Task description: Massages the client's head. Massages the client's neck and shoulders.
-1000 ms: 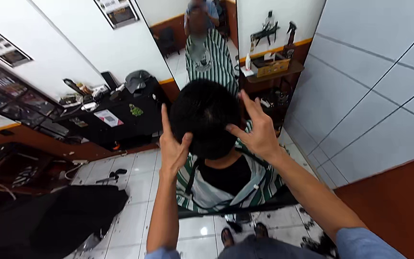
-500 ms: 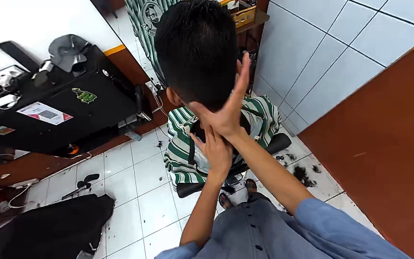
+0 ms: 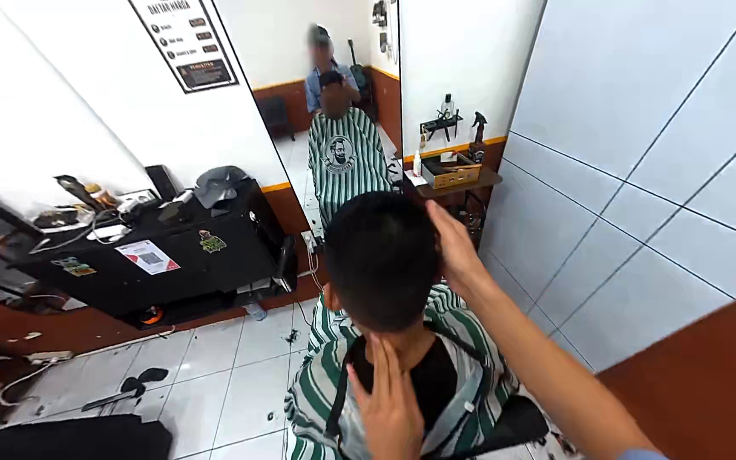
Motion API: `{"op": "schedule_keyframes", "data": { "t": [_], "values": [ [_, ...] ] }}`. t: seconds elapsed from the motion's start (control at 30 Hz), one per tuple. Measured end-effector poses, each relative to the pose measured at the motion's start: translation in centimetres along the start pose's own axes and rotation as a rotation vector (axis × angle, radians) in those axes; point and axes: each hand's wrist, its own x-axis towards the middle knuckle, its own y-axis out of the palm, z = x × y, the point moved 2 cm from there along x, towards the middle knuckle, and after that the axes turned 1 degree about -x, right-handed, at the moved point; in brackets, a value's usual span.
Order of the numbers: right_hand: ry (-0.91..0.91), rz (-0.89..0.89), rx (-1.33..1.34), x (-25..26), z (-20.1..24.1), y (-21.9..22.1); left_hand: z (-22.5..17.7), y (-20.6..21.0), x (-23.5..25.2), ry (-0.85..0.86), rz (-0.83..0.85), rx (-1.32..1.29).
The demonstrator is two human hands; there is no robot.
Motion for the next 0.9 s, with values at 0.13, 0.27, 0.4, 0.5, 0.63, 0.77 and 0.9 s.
{"op": "schedule_keyframes", "data": {
  "t": [0.13,0.27,0.4,0.5,0.63,0.77,0.9],
  "values": [
    [0.345,0.317,0.128,5.4,0.9,0.5,4.4,-8.1,4.4,-0.015,-0.119,-0.458],
    [0.509,0.48,0.186,7.2,0.7,1.6,6.8,-7.5,18.4,-0.423,0.12,-0.76],
    [0.596,0.571,0.264,7.4,0.6,2.7,5.5,-3.1,25.3,-0.687,0.483,-1.203],
    [0.565,0.638,0.367,7.0,-1.0,2.5,6.6,-1.4,26.6,-0.538,0.561,-1.376],
    [0.407,0.609,0.332,6.1,-0.1,2.2,4.2,-3.0,26.2,-0.481,0.369,-1.094],
    [0.182,0.485,0.062,6.3,0.2,1.8,5.2,-2.7,25.1,-0.19,0.202,-1.105],
    [-0.037,0.416,0.016,6.9,-0.9,1.7,6.1,-1.7,23.5,-0.305,0.267,-1.226]
  ]
}}
